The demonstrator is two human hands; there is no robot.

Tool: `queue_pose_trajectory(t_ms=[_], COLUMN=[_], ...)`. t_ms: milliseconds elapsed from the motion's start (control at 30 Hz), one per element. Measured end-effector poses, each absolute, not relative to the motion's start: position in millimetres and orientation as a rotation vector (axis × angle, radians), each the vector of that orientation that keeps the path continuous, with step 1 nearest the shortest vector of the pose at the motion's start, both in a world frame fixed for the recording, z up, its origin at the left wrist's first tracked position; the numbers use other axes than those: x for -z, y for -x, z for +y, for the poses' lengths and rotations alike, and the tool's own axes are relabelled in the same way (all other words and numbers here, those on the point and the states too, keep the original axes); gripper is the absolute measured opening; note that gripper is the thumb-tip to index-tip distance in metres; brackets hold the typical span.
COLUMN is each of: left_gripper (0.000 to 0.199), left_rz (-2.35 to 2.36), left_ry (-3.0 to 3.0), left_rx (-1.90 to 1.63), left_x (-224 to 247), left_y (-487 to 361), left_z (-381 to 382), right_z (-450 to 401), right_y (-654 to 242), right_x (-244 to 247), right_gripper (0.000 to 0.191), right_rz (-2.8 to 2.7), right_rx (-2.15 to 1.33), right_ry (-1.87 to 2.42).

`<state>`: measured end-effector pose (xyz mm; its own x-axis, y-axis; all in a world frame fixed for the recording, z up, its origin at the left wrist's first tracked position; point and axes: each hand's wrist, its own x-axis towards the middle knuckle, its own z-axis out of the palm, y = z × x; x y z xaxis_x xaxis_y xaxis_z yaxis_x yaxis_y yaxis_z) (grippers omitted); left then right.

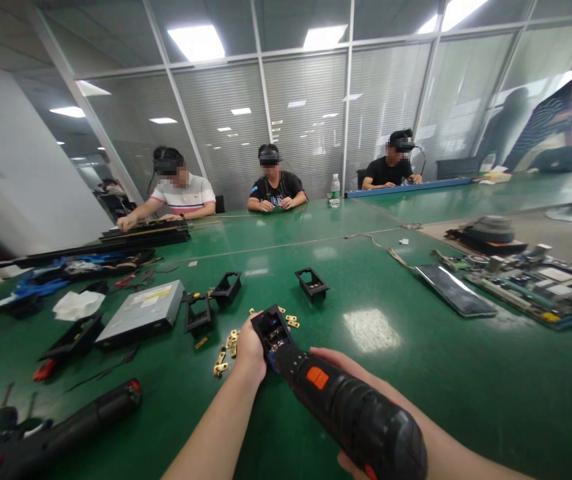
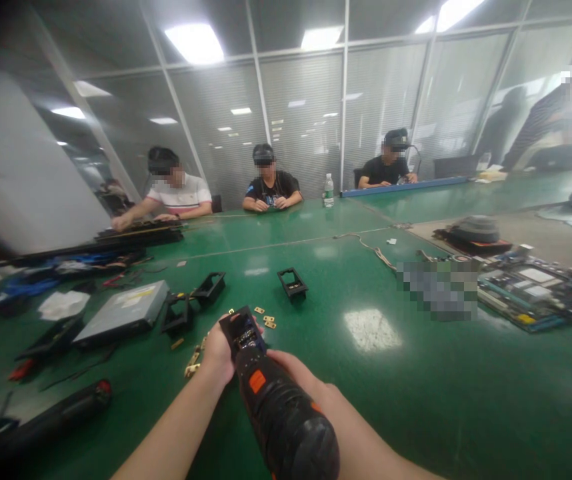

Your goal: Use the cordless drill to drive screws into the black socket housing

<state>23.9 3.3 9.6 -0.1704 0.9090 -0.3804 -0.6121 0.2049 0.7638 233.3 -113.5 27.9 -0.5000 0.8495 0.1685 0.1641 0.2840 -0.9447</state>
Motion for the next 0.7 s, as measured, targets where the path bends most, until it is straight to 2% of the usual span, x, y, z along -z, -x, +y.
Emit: queue_pose_trajectory(t_ms=[133, 233, 400, 467, 567, 700], left_gripper=[0.019, 0.016, 0.024, 0.024, 0.023, 0.024], left_rz=[1.151, 1.157, 1.159, 1.157, 1.134, 1.136], left_ry=[-0.500, -0.518, -0.497, -0.473, -0.437, -0.434], left_rx=[-1.414, -1.436, -1.384, -1.385, -1.382, -1.372], left_x=[-7.1, -6.1, -7.2, -8.0, -8.5, -7.1], left_y=[-23.6, -23.9, -24.1, -24.1, -24.1, -23.4], left_z=[2.7, 3.0, 3.5, 3.5, 3.2, 3.6], right_z=[-106.5, -108.1, -117.1, -121.2, -127.3, -132.6], right_y=[-237.3, -239.7, -240.2, -239.3, -236.9, -234.5], right_x=[-29.1, -33.0, -45.1, -51.8, -61.7, -69.0], right_gripper=[0.090, 0.091, 0.090, 0.079, 0.049, 0.037], right_rz=[-1.864, -1.848, -1.824, -1.815, -1.811, -1.820], right_rx=[-1.327, -1.390, -1.356, -1.350, -1.347, -1.348], right_ry=[0.937, 0.978, 0.902, 0.882, 0.851, 0.841])
